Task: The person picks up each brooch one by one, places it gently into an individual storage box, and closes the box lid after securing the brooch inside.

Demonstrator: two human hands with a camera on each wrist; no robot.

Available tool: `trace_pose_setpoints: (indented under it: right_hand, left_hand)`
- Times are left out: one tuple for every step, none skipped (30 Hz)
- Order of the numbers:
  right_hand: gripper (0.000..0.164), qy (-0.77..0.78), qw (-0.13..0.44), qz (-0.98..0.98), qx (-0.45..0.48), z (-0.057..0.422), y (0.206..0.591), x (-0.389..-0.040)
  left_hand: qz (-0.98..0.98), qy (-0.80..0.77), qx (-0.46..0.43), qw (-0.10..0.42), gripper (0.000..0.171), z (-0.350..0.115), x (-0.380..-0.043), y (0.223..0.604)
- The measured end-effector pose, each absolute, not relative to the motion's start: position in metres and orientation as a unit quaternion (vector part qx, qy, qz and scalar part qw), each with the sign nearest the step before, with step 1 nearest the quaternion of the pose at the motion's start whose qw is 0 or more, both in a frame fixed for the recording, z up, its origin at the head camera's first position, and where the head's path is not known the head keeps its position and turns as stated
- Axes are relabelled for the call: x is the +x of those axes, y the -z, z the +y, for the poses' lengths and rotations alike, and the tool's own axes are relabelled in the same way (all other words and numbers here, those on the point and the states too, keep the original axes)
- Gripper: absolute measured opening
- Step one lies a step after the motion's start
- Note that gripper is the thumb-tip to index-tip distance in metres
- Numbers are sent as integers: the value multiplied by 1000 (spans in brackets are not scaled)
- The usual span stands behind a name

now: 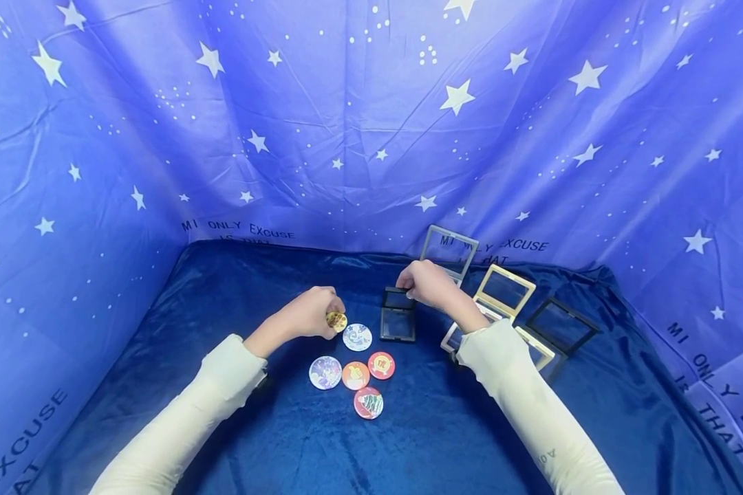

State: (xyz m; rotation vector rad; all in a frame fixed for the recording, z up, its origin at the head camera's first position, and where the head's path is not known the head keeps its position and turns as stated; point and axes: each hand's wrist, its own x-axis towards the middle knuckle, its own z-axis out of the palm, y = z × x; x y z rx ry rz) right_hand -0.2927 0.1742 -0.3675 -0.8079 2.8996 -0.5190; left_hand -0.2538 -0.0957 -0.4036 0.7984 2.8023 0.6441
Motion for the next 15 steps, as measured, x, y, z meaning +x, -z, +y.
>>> trace_pose_setpoints:
  right_hand:
    - [22,169,43,948,-267,173,368,-293]
    - [22,167,42,947,-271,172,369,-293]
    - [22,166,41,947,-272,171,370,-293]
    - [22,165,42,947,-273,170,370,-293]
    - [22,164,42,947,-274,169,370,-293]
    - [21,164,43,947,-274,168,370,-292]
    - [21,164,45,947,-274,168,370,-292]
    - [21,165,47,947,-272,167,370,-292]
    - [21,165,49,947,-272,166,370,-292]
    - [21,164,51,947,-272,165,369,-292]
    - [21,165,53,947,-271,164,369,-292]
    - [21,164,55,947,-270,163,369,-292]
    - [21,165,57,947,-270,162,369,-292]
    - [21,165,58,947,-270,161,368,-292]
    - [21,164,58,947,-271,160,368,-292]
  left_hand:
    - [936,-215,271,72,38,-94,-254,402]
    - [935,-213,276,66,38,-92,-253,402]
    - [934,-214,279,62,38,-90,-253,400]
    - [933,-215,281,60,39,-87,-253,399]
    - [933,-215,284,57,39,-85,-253,398]
    - [932,-215,287,55,39,-83,-252,397]
    - [931,-217,289,54,39,-80,-251,395]
    - [930,-216,292,51,39,-78,-251,394]
    - [930,-217,294,47,39,-76,-250,392]
    - [929,-216,297,45,39,-73,-250,390]
    - [929,-215,299,41,39,-71,-249,388]
    - [928,-215,302,38,39,-69,-249,387]
    - [928,-214,303,36,39,-67,-248,385]
    - [927,-214,305,33,40,-65,-248,385]
    - [927,-214,307,32,40,-63,-248,384]
